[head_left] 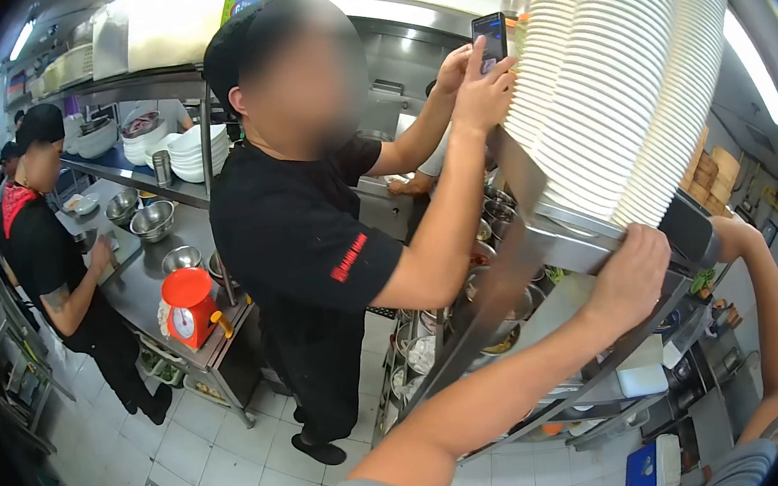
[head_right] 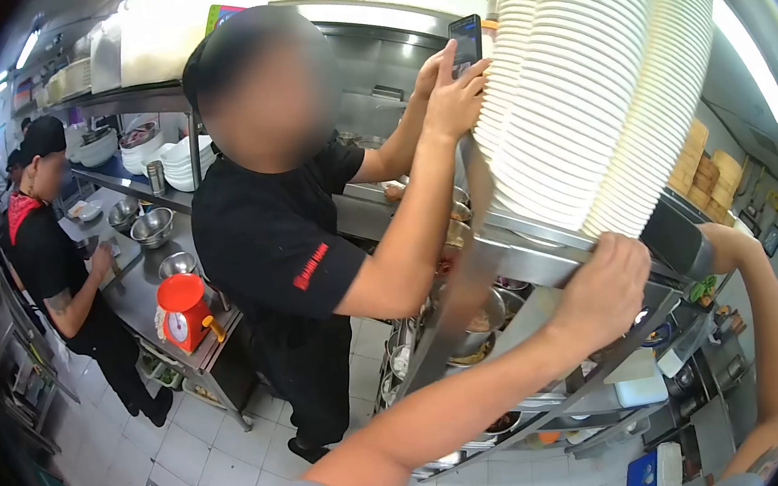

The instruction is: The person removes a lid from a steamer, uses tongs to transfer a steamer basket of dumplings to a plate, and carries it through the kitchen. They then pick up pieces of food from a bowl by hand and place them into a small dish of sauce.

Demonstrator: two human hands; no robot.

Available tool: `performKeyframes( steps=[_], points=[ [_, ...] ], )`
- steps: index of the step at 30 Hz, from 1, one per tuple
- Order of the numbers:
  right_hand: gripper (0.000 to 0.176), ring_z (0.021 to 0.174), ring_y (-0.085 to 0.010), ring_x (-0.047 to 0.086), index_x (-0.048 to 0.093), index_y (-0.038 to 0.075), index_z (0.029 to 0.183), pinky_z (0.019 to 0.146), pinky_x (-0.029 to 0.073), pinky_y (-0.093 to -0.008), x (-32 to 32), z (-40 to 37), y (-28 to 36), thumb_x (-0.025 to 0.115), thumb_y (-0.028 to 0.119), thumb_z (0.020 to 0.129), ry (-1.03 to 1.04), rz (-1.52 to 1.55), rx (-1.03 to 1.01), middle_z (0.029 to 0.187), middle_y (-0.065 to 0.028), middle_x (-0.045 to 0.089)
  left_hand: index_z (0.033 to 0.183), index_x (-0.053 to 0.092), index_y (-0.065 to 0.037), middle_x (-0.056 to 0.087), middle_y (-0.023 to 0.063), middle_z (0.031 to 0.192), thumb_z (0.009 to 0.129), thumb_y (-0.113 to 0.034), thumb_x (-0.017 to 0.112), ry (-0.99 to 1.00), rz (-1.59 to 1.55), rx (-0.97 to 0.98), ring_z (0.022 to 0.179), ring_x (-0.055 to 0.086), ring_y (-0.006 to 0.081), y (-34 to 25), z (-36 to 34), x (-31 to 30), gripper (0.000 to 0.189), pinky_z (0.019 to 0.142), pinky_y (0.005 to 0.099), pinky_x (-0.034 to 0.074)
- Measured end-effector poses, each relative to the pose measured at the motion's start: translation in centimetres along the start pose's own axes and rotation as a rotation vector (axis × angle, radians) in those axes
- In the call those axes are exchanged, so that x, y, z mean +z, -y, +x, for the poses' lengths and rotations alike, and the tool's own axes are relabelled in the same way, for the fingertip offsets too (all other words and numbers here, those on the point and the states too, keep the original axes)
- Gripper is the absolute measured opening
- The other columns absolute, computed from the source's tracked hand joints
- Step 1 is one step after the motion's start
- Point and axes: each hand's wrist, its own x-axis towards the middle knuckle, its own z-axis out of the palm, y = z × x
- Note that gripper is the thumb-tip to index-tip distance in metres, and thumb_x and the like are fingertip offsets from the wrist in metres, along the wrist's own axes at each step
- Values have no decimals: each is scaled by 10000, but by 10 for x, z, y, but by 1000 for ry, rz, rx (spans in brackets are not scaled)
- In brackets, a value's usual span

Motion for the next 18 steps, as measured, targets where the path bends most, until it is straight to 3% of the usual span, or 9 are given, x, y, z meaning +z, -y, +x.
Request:
performKeyframes(
  steps=[2,5,6,9,13,18],
  points=[
    [343,854,-314,675,682,30,1010,816,521,-375,-6,-2,-7,754,98,681,144,-52,91,916,-162,721,1148,616,72,587,143,1057,896,-274,463,-46,0,-19,1050,509,278,1,-1,6,455,1006,428,344],
    [410,855,-253,677,700,29,1031,819,518,-359,-21,-14,31,825,135,655,270,214,316,978,-143,738,1184,608,85,589,168,1115,906,-284,436,-62,-15,-9,1098,501,293,1,-3,12,493,1035,435,331],
    [496,887,-224,675,713,32,1050,839,514,-351,-22,-22,39,884,157,601,218,264,424,1028,-124,743,1186,607,87,589,171,1120,907,-285,435,-58,-22,-3,1103,500,296,2,-3,12,496,1037,435,330],
    [533,910,-232,672,715,32,1065,866,511,-345,-22,-30,83,896,154,579,131,353,501,997,-117,744,1198,608,84,588,178,1137,914,-291,422,-48,-47,8,1116,494,304,2,-3,10,506,1041,443,327],
    [590,977,-239,643,665,47,1162,903,508,-366,4,-29,108,836,101,599,-252,345,274,1085,-127,712,1205,611,75,584,177,1150,923,-293,414,-49,-47,24,1123,491,309,3,-3,11,505,1038,449,326],
    [581,955,-239,623,638,35,1169,882,513,-367,12,-29,120,789,70,609,-250,369,404,1055,-119,693,1213,610,68,579,171,1162,929,-288,409,-49,-25,22,1126,490,309,2,-3,12,497,1033,444,329]
  ],
)
